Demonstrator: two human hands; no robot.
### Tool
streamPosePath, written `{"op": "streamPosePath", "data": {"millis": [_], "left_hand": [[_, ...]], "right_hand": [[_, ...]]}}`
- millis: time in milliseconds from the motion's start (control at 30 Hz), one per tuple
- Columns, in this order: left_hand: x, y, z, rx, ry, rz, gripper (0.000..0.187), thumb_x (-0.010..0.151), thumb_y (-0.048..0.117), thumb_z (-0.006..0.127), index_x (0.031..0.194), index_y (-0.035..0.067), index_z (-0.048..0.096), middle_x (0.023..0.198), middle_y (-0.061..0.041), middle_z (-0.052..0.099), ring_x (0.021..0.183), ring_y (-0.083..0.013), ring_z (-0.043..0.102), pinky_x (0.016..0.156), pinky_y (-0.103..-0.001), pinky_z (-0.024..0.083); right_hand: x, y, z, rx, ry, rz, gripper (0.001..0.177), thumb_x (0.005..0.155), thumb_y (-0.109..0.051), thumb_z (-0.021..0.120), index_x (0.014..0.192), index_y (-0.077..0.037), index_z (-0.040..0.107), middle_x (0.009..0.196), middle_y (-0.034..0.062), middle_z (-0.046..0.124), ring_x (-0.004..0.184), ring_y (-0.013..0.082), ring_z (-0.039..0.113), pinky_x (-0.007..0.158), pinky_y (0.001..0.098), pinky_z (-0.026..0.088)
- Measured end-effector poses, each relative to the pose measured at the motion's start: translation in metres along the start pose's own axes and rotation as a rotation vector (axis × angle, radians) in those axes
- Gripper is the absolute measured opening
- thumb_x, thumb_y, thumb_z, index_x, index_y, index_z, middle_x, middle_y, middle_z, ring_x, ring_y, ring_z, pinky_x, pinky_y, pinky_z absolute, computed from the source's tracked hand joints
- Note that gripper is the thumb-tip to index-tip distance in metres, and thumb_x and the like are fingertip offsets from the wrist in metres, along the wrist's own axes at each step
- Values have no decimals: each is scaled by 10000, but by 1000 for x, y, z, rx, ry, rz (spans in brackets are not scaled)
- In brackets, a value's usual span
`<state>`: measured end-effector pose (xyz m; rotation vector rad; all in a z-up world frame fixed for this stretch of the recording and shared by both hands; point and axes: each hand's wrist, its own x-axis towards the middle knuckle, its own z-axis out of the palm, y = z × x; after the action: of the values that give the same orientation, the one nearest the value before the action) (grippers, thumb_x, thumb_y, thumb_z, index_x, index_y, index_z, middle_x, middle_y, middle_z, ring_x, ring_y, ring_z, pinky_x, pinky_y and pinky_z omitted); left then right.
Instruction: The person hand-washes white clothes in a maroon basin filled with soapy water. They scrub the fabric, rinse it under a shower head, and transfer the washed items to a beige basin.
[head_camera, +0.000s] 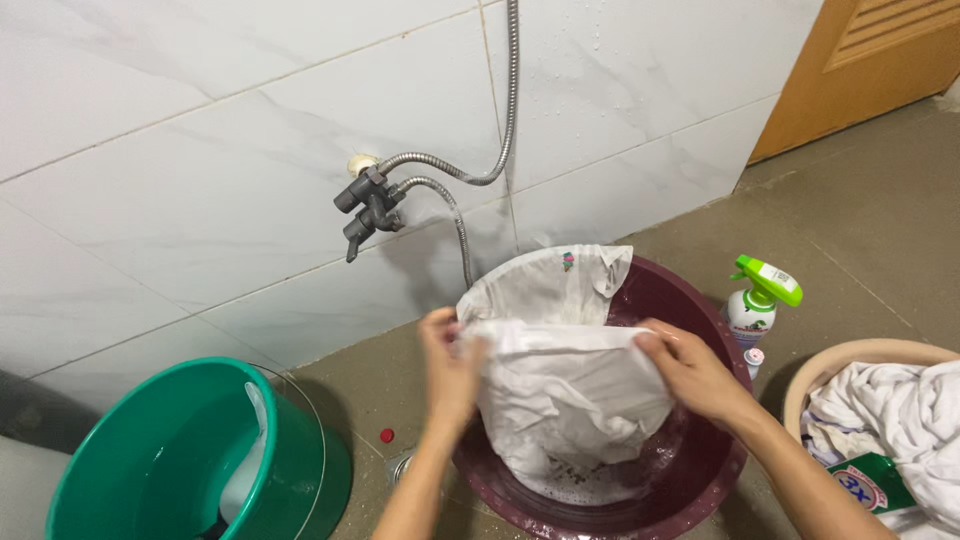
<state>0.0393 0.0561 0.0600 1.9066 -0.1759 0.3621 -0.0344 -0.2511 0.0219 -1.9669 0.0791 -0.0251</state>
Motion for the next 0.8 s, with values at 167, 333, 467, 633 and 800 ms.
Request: {"op": "streamPosePath", "data": {"millis": [167,333,467,633,800], "left_hand": [[-48,9,41,199,-618,48,623,771,238,847,1296,42,576,1232,-156,600,1136,-309,581,960,-429,469],[-29,-11,30,-18,-551,-205,241,811,18,669,1037,45,746,897,-41,754,826,-157,746,758,-281,598],[-28,30,18,-345,-517,-182,146,861,16,680,992,-12,738,854,-69,732,783,-158,654,708,-276,523],[-2,82,-46,131,-543,4,663,684,68,863,1269,137,560,1015,-99,715,909,-221,704,822,-334,551],[22,42,-103,799,-348,358,370,871,31,561,1210,168,620,1124,-172,665,965,-389,678,813,-482,556]], "right_hand": [[-11,-65,26,71,-132,2,329,978,-332,613,953,-26,731,743,-14,587,715,105,515,624,318,477],[-14,-33,4,-305,-112,-364,532,652,-322,904,1064,-38,722,937,101,740,843,244,735,735,385,562],[-16,47,31,-676,7,-36,213,767,-71,731,970,-116,772,996,157,722,927,330,718,859,430,574],[-16,134,24,-279,129,125,419,748,54,661,1098,-149,767,974,91,762,895,223,736,814,410,573],[-12,52,-60,47,218,341,348,972,-41,539,1282,-121,674,933,123,729,755,209,643,666,363,555]]}}
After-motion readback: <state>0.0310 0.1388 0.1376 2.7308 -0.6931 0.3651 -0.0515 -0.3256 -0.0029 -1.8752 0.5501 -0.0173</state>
